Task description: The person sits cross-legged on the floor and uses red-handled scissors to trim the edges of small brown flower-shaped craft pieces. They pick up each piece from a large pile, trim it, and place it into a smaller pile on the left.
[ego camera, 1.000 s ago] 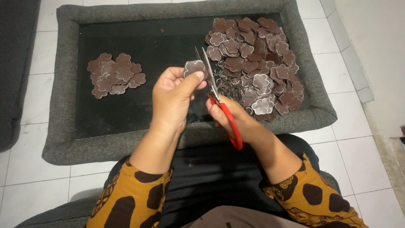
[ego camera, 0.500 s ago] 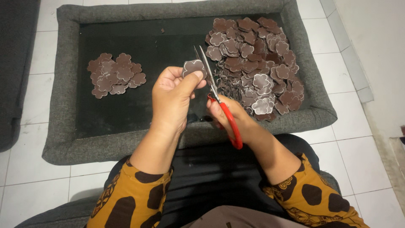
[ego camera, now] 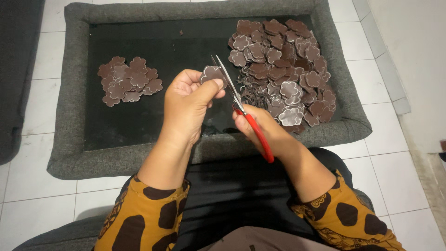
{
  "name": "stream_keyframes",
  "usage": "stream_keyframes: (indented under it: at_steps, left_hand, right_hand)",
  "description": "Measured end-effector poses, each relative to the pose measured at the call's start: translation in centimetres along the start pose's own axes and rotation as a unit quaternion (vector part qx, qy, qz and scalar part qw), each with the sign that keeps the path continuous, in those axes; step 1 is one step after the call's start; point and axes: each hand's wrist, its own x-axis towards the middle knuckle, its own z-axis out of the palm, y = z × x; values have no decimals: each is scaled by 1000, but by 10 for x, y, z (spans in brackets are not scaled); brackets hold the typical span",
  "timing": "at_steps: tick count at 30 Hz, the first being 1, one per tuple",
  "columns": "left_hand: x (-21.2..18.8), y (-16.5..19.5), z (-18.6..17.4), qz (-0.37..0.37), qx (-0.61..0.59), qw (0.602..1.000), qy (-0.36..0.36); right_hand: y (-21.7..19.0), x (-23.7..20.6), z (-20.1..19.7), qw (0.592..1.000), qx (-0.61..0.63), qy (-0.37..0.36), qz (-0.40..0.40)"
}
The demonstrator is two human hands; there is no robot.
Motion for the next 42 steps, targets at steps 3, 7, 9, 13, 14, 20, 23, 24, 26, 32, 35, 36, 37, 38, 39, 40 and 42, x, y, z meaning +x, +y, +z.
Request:
stream_keyframes:
  at_steps: [3,7,9,13,14,20,23,24,26,32,35,36,37,38,39,40,42]
  left_hand:
    - [-1,1,0,-2,2,1000,-1]
    - [-1,3,-1,-1,7,1000,-3]
    - [0,4,-2,-4,0,1000,-4]
    - [-1,5,-4,-2,-19,1000,-18]
    - [0,5,-4,-1,-21,1000,-19]
    - [-1,6,-5,4,-27,999,-26]
    - [-1,6,-4,-1,-27,999,-25]
    - [0,6,-5,-3,-28,999,-28]
    - [0,6,-4,-1,-29,999,-41]
    - [0,2,-5,14,-36,997,-70]
    - [0,2,-6,11,-35,997,-70]
    - [0,2,-6,11,-38,997,-73]
    - [0,3,-7,12,-41,996,-76]
    - [0,3,-7,12,-39,996,-78]
    - [0,4,-8,12,-38,996,-79]
    - [0,5,-8,13,-37,996,-81]
    - [0,6,-8,10,-36,996,-79]
  right_hand:
    - [0,0,2,1000,27,2,4]
    - [0,0,2,1000,13,2,23]
    - [1,0,0,1000,-7,-1,7]
    - [3,1,0,1000,2,-8,4]
    - [3,0,0,1000,4,-9,4]
    - [4,1,0,999,20,-9,31]
    - [3,1,1,999,23,-11,33]
    - [3,1,1,999,25,-13,33]
    - [2,0,0,999,15,-28,-9]
    - [1,1,-3,998,19,-39,-42]
    - [1,0,-5,999,13,-37,-30]
    - [1,-1,-6,999,10,-37,-23]
    - [2,-1,-6,999,13,-36,-21]
    - [2,0,-6,999,15,-36,-19]
    - [3,0,-6,999,18,-36,-16]
    - [3,0,-6,999,20,-36,-15]
    - [4,0,-6,999,23,-36,-14]
